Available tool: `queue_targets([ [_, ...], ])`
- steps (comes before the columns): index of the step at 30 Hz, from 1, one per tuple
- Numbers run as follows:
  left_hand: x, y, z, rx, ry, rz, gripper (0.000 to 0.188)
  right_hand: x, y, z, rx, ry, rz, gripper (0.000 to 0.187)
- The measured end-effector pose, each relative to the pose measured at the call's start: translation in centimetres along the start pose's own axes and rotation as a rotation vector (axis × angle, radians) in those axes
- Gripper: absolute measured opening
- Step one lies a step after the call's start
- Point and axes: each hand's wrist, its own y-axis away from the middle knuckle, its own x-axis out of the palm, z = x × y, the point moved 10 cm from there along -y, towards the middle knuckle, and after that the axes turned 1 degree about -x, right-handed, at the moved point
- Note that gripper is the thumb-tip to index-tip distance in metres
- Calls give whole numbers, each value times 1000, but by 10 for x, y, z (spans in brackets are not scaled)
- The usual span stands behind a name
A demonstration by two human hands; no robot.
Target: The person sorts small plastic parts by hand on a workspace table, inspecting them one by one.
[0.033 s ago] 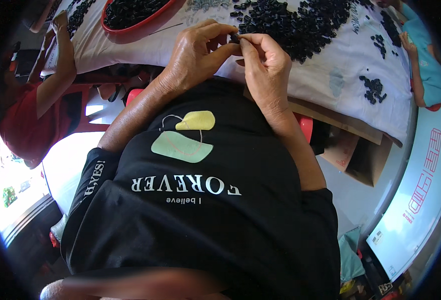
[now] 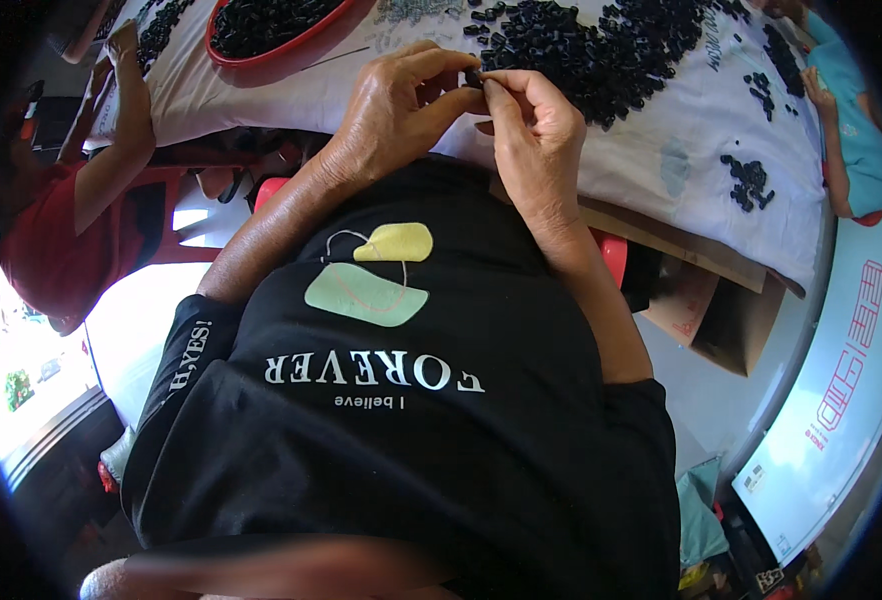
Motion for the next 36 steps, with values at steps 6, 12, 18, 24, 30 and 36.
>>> queue_targets([
  [6,2,1,-5,74,-5,35,25,1,1,-17,115,-139,13,17],
  [12,0,0,-7,67,28,30,26,0,-1,-10,34,-66,13,17],
  [18,-3,-1,-9,59,13,42,26,1,-2,-9,16,-71,23,16],
  [24,-1,2,-10,125,-4,35,26,2,-1,-13,40,-116,33,16],
  [30,-1,2,-14,172,-32,36,26,4,-1,-13,36,-85,46,16],
  [36,-5,3,-14,173,7,10,22,6,-1,-16,35,-52,81,15],
])
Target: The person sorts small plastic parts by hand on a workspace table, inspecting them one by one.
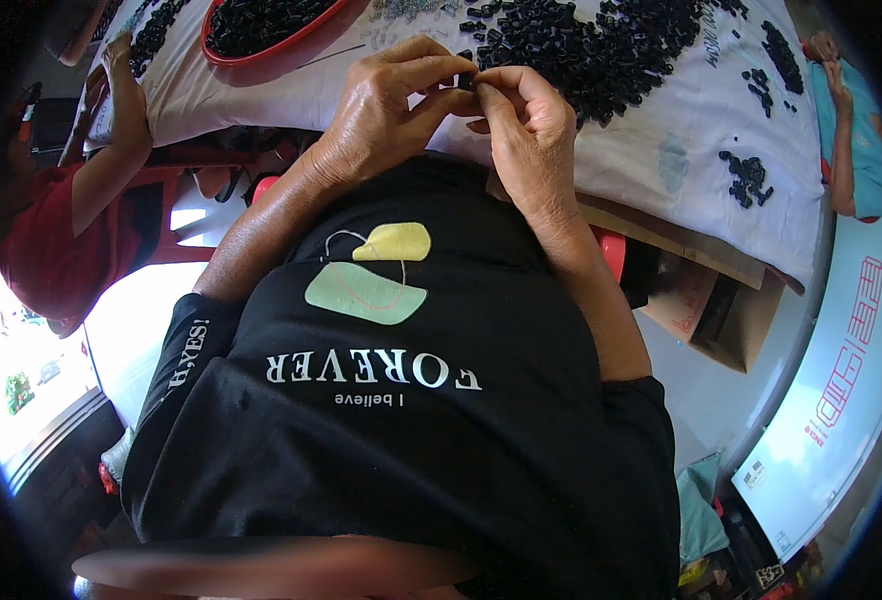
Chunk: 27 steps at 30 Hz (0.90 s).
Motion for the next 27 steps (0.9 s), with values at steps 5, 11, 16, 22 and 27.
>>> queue_targets([
  [5,4,0,2,-25,-52,52,23,1,1,0,13,-9,9,15],
  [11,-3,-2,26,-141,-112,52,24,-15,-3,-3,7,-125,-96,13],
  [16,-55,-10,89,-312,-162,-126,27,-37,-6,-5,-42,-245,-216,14],
  [22,-134,-15,167,-266,663,-183,31,-31,-7,-2,-43,-245,-202,15],
  [27,-155,-25,155,-476,206,-412,32,-41,-6,-6,-53,-233,-236,16],
])
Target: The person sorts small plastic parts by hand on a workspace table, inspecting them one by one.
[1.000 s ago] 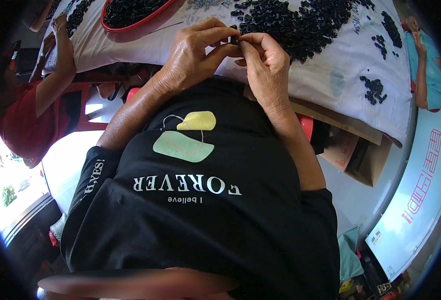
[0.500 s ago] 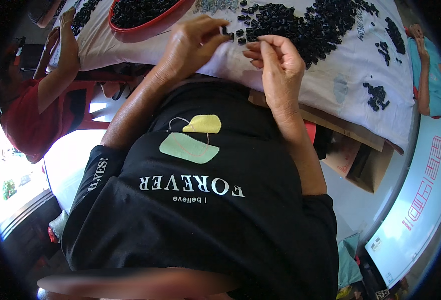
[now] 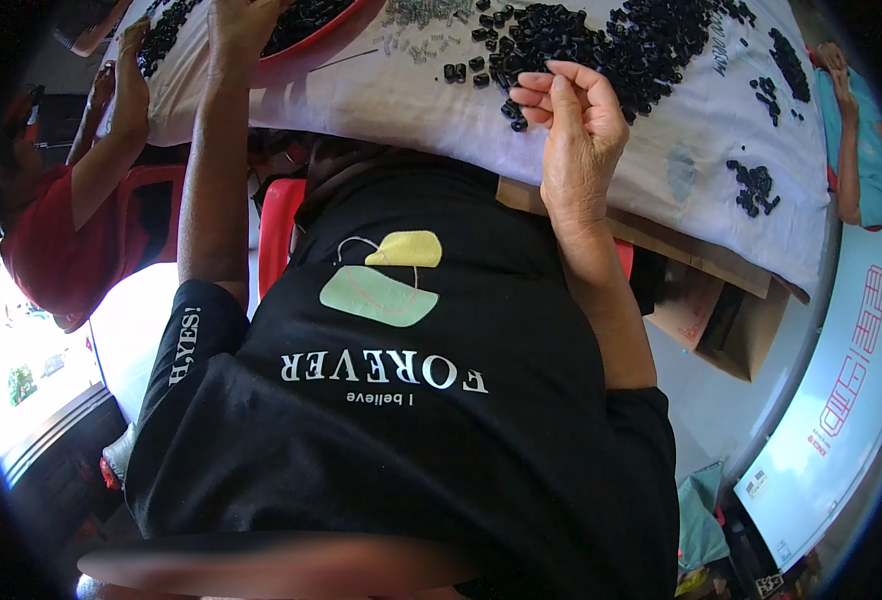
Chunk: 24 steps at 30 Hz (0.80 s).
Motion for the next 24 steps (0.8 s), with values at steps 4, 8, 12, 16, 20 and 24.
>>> queue_targets([
  [4,34,32,-25,64,-333,81,18,-16,-5,9,-81,-75,-111,17],
  [8,88,66,-34,59,-277,292,13,-35,-8,12,-127,-114,-205,17],
  [12,130,102,-42,335,-282,417,13,-39,-8,11,-134,-144,-248,16],
  [16,169,135,-57,483,-351,622,10,-37,-7,12,-128,-126,-253,17],
  [20,190,151,-64,559,-348,676,9,-40,-7,15,-139,-149,-283,17],
  [24,204,161,-65,552,-412,706,11,-44,-5,18,-174,-131,-313,18],
])
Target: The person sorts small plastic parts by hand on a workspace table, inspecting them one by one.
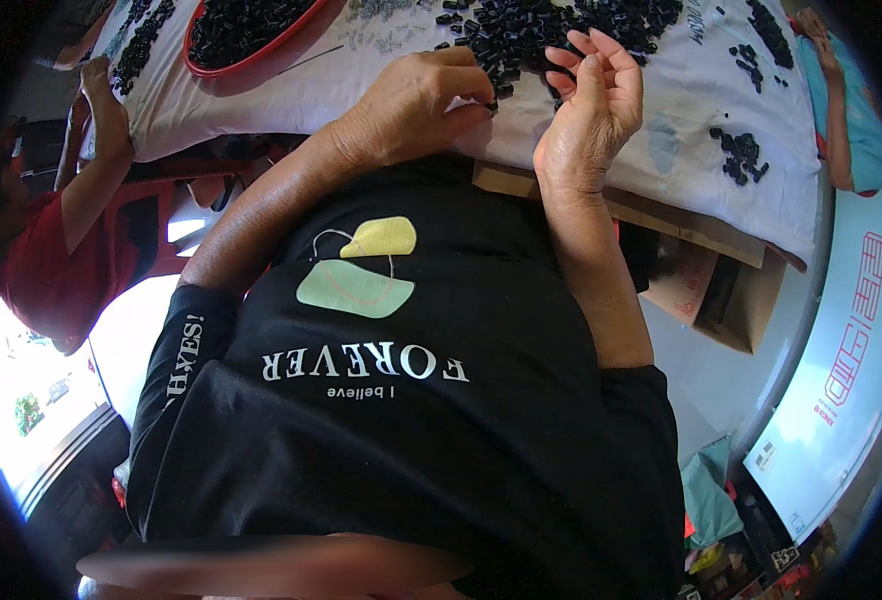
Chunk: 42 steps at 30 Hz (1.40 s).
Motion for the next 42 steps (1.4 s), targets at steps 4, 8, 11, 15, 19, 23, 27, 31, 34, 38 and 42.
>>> queue_targets([
  [4,9,-3,-2,-42,-87,47,13,-1,0,-1,-16,27,-3,19],
  [8,14,-3,0,-61,-108,60,13,2,2,-2,-10,37,18,18],
  [11,15,-1,-3,-53,-130,71,16,4,4,-3,-9,34,32,18],
  [15,16,2,-5,-30,-89,69,21,10,7,-5,1,36,83,17],
  [19,-2,5,3,-27,16,-59,20,25,11,-8,11,159,210,16],
  [23,-21,11,27,-201,200,-164,15,39,19,-20,71,230,334,10],
  [27,-26,17,32,-268,270,-169,16,51,26,-20,69,390,422,8],
  [31,-26,18,34,-254,291,-182,18,55,30,-23,74,425,487,11],
  [34,-26,17,29,-216,271,-168,21,59,32,-23,48,447,523,14],
  [38,-22,19,35,-225,459,-236,25,59,32,-20,14,436,521,15],
  [42,-21,22,43,-268,561,-282,25,59,32,-18,-11,428,506,14],
])
